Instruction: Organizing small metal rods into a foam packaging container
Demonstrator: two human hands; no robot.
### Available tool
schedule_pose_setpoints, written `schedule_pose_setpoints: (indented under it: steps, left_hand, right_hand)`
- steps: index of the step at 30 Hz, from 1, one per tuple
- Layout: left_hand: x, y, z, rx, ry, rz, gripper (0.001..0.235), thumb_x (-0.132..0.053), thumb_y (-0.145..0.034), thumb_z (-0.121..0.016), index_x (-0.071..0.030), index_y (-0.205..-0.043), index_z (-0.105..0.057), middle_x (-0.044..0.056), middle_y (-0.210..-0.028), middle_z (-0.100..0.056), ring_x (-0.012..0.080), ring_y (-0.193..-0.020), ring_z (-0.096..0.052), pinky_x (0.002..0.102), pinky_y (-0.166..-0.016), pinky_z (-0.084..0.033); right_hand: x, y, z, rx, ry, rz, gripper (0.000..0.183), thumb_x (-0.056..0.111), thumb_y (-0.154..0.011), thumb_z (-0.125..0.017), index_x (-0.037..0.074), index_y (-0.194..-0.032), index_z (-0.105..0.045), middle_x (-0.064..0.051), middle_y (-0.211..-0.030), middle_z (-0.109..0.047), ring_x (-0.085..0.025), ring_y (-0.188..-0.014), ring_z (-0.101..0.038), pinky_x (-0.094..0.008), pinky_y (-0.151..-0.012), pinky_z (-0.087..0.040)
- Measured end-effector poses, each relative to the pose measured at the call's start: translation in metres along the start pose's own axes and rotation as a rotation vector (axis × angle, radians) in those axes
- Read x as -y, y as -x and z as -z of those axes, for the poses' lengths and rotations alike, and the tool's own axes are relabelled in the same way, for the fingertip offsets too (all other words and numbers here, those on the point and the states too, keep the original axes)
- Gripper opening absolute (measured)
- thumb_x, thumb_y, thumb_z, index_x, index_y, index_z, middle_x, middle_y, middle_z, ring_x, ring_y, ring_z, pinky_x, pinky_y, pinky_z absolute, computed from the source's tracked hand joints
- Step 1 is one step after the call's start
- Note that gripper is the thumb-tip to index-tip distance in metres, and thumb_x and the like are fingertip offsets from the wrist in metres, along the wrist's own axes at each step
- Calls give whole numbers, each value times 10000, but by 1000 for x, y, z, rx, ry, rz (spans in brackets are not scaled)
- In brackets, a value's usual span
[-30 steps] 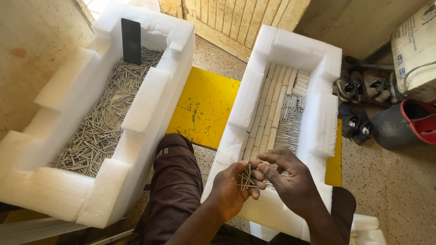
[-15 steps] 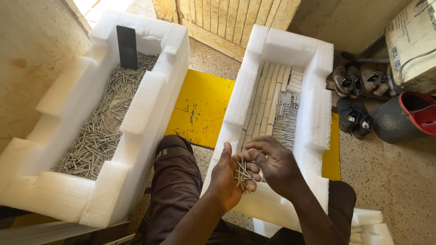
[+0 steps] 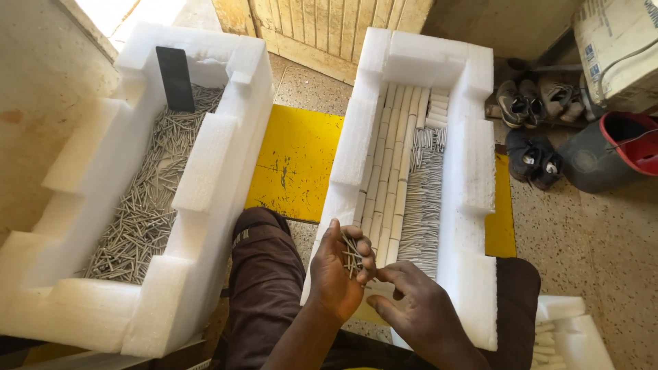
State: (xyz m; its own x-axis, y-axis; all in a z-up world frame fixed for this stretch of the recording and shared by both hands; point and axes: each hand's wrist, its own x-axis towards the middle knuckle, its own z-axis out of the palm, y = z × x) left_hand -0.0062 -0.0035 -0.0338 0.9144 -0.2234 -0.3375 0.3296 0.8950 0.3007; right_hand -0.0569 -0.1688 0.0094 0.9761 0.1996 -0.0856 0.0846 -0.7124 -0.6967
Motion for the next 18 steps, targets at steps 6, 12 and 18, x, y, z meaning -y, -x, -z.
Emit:
schedule_pose_setpoints:
  steps: [6, 12, 18]
  left_hand:
    - [1, -1, 2, 25, 28, 2, 432, -475, -1140, -483, -84, -1068, -652, 55, -800, -648, 165, -655, -632, 313, -544, -496]
    - [3, -1, 1, 44, 39, -44, 402, -368, -1152, -419, -32, -1171, -639, 145, -959, -720, 281, -887, -739, 454, -827, -631]
    - [1, 5, -9, 0, 72, 24, 331, -276, -1130, -416, -34, -1303, -560, 233, -1165, -724, 357, -1129, -713, 505, -1016, -582]
  right_hand:
    - [3, -4, -17, -208, 47, 72, 161, 221, -813, -860, 102, -921, -847, 13, -891, -814, -105, -597, -704, -271, -504, -583]
    - [7, 1, -18, -232, 3, 102, 138, 135, -718, -826, 101, -845, -783, -17, -880, -772, -155, -639, -712, -292, -542, -608]
    - [42, -12, 3, -307, 54, 34, 99, 161, -770, -834, 113, -830, -771, 25, -774, -742, -116, -603, -631, -269, -536, -531]
